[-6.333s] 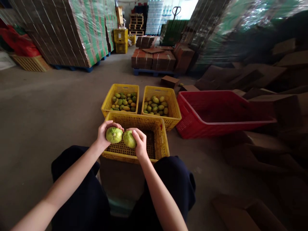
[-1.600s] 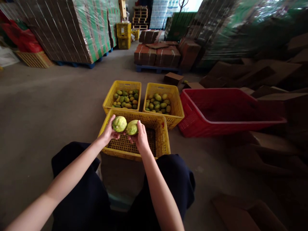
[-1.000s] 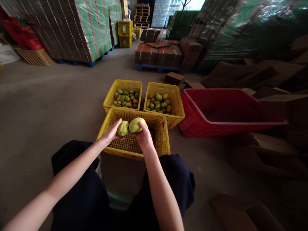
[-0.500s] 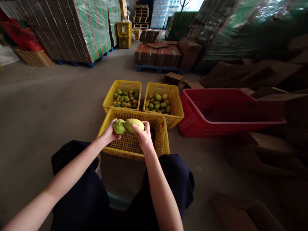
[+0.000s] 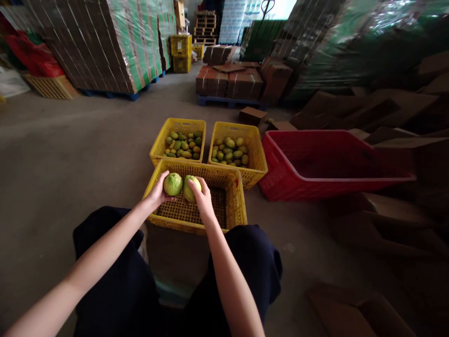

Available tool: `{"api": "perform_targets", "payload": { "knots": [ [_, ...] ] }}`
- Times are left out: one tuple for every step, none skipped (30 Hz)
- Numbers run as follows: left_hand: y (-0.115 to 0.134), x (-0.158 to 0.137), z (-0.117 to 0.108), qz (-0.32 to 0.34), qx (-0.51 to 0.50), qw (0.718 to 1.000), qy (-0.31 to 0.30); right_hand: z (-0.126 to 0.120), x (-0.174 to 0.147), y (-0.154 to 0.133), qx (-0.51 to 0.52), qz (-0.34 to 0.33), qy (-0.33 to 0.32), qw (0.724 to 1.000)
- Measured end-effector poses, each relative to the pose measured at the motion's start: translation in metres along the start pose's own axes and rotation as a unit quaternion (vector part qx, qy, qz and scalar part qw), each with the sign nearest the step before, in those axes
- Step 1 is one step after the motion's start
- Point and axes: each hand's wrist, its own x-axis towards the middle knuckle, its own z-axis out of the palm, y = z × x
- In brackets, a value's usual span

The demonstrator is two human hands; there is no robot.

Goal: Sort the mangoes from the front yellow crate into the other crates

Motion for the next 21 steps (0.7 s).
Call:
{"api": "perform_targets", "payload": {
  "knots": [
    [0.001,-0.001,0.0,0.002,0.013,1.0,-0.015,0.0,0.001,0.001,0.02,0.002,0.003,1.0],
    [0.001,-0.002,0.0,0.001,0.028,0.999,-0.028,0.0,0.002,0.001,0.037,0.006,0.01,0.999],
    [0.001,-0.003,0.0,0.0,0.045,0.998,-0.036,0.0,0.003,0.001,0.052,0.016,0.019,0.998],
    [0.001,-0.004,0.0,0.0,0.062,0.997,-0.042,-0.001,0.004,0.001,0.066,0.029,0.027,0.997],
    [0.001,-0.004,0.001,0.0,0.076,0.996,-0.045,-0.002,0.004,0.0,0.078,0.041,0.033,0.996],
    [0.001,-0.004,0.001,0.001,0.085,0.995,-0.047,-0.003,0.005,-0.001,0.087,0.05,0.035,0.994],
    [0.001,-0.004,0.002,0.0,0.084,0.995,-0.05,-0.003,0.005,-0.002,0.094,0.053,0.037,0.994],
    [0.001,-0.004,0.003,0.001,0.07,0.996,-0.054,-0.004,0.005,-0.002,0.097,0.051,0.038,0.993],
    [0.0,-0.003,0.004,0.005,0.043,0.998,-0.056,-0.004,0.005,-0.003,0.097,0.047,0.04,0.993],
    [0.0,-0.003,0.005,0.012,0.002,0.998,-0.054,-0.005,0.005,-0.003,0.091,0.039,0.043,0.994],
    [-0.001,-0.003,0.007,0.018,-0.047,0.997,-0.05,-0.005,0.006,-0.002,0.079,0.027,0.049,0.995],
    [-0.002,-0.003,0.009,0.022,-0.097,0.994,-0.047,-0.005,0.006,-0.001,0.058,0.006,0.058,0.997],
    [-0.003,-0.003,0.011,0.02,-0.141,0.989,-0.048,-0.005,0.007,0.001,0.03,-0.021,0.067,0.997],
    [-0.005,-0.004,0.013,0.012,-0.178,0.982,-0.056,-0.005,0.007,0.003,-0.002,-0.051,0.075,0.996],
    [-0.008,-0.004,0.015,-0.002,-0.205,0.976,-0.071,-0.004,0.007,0.005,-0.032,-0.082,0.077,0.993],
    [-0.01,-0.004,0.018,-0.012,-0.225,0.97,-0.089,-0.002,0.007,0.007,-0.058,-0.11,0.075,0.989],
    [-0.014,-0.003,0.02,-0.015,-0.24,0.965,-0.106,0.0,0.006,0.01,-0.078,-0.131,0.07,0.986],
    [-0.017,-0.003,0.023,-0.01,-0.251,0.961,-0.118,0.002,0.005,0.012,-0.089,-0.141,0.064,0.984],
    [-0.021,-0.002,0.025,-0.001,-0.259,0.958,-0.125,0.005,0.004,0.014,-0.096,-0.144,0.057,0.983],
    [-0.024,-0.001,0.028,0.011,-0.261,0.957,-0.128,0.007,0.003,0.017,-0.099,-0.141,0.049,0.984],
    [-0.027,0.001,0.03,0.021,-0.261,0.957,-0.128,0.008,0.001,0.019,-0.102,-0.137,0.042,0.984]
  ]
}}
